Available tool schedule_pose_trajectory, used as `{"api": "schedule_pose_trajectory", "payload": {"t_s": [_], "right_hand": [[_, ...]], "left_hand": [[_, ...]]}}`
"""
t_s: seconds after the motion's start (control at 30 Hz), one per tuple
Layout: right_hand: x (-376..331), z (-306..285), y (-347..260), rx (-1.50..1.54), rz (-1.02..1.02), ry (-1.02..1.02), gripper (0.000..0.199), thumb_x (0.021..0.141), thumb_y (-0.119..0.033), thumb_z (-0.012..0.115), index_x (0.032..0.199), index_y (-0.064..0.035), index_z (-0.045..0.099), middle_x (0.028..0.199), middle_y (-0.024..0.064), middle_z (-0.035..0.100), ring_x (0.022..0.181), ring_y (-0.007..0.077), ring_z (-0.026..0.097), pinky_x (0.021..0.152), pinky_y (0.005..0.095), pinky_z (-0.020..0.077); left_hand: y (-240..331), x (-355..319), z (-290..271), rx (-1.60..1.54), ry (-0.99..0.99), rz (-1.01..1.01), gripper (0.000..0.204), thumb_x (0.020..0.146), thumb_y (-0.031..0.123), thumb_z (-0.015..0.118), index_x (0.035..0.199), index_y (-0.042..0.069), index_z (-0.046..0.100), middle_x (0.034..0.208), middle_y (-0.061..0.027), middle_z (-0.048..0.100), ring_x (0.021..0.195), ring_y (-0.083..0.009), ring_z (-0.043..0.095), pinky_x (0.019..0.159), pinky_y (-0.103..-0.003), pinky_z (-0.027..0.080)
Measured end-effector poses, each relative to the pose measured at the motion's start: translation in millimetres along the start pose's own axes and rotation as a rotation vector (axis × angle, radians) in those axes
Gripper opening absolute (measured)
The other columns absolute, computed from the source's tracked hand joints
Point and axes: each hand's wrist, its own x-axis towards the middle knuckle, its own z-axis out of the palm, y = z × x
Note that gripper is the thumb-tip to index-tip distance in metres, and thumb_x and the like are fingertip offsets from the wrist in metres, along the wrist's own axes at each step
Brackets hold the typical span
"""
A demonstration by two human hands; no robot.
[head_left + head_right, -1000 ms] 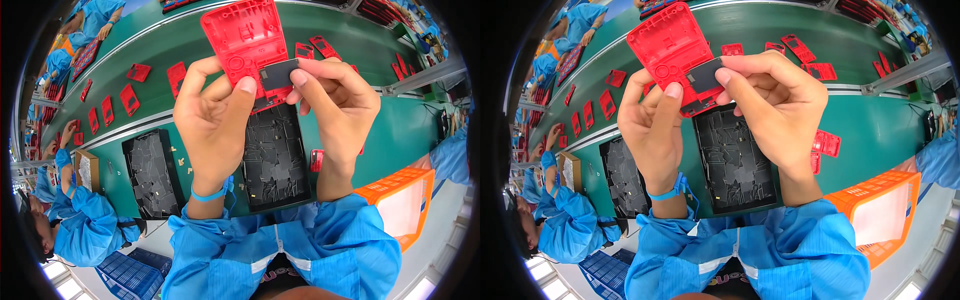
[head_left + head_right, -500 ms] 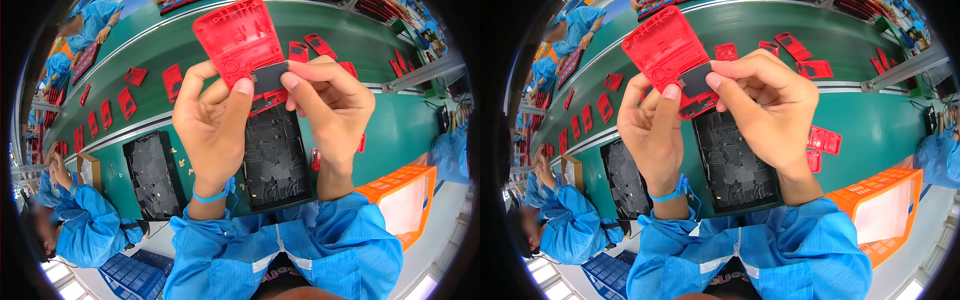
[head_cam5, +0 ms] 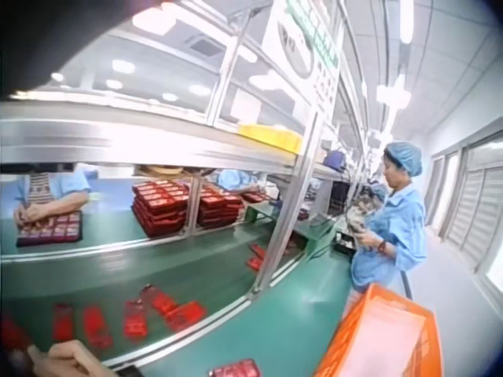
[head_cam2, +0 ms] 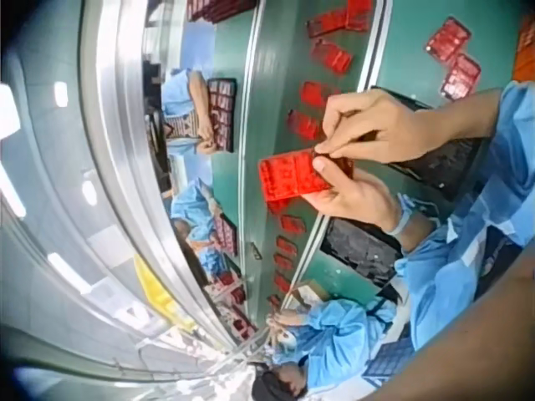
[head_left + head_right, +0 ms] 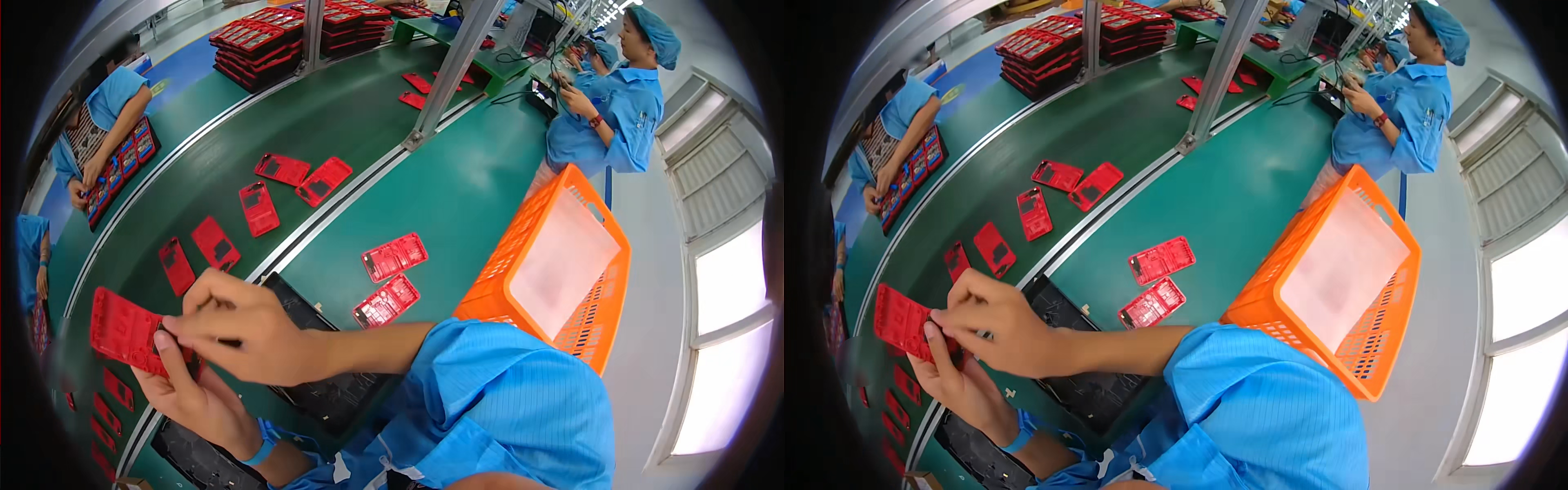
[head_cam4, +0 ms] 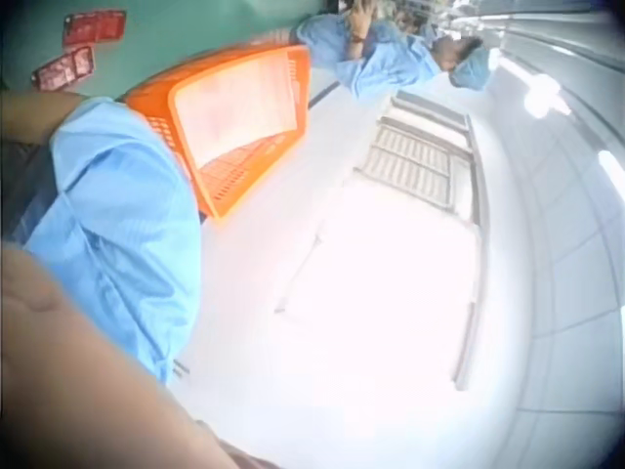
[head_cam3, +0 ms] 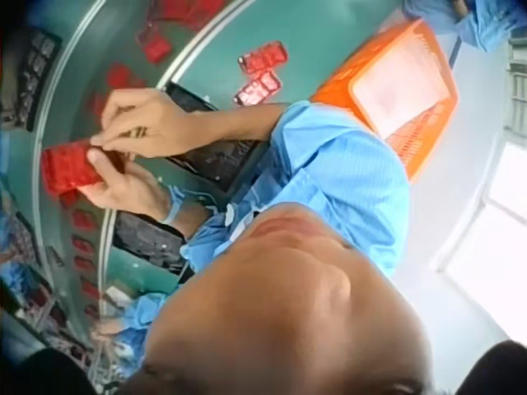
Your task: The person takes phone cases from a conveyor belt, attaches rectangular pads from a tray onto each case by hand, and places the assembled cases back onto the conveyor belt.
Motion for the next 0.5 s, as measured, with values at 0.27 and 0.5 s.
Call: {"api": "schedule_pose_trajectory", "payload": {"t_s": [0.27, 0.5], "right_hand": [[20.4, -14.6, -5.8, 0.188, 0.329, -0.259, 0.015, 0.085, -0.005, 0.074, 0.081, 0.0014, 0.060, 0.073, 0.0071, 0.055, 0.056, 0.0132, 0.054, 0.049, 0.0292, 0.0395], [18.0, -6.7, -1.2, 0.021, 0.106, -0.208, 0.014, 0.078, -0.005, 0.075, 0.078, -0.0017, 0.061, 0.068, 0.0088, 0.052, 0.055, 0.0226, 0.054, 0.049, 0.0343, 0.0396]], "left_hand": [[6.2, -2.5, 1.5, 0.048, -0.046, 0.063, 0.024, 0.104, 0.010, 0.059, 0.122, -0.005, 0.056, 0.103, -0.0117, 0.066, 0.086, -0.0140, 0.064, 0.076, -0.026, 0.052], [1.5, -3.8, 5.1, -0.156, 0.027, -0.049, 0.019, 0.100, 0.003, 0.062, 0.118, 0.001, 0.058, 0.100, -0.0069, 0.066, 0.087, -0.0128, 0.064, 0.077, -0.026, 0.053]]}}
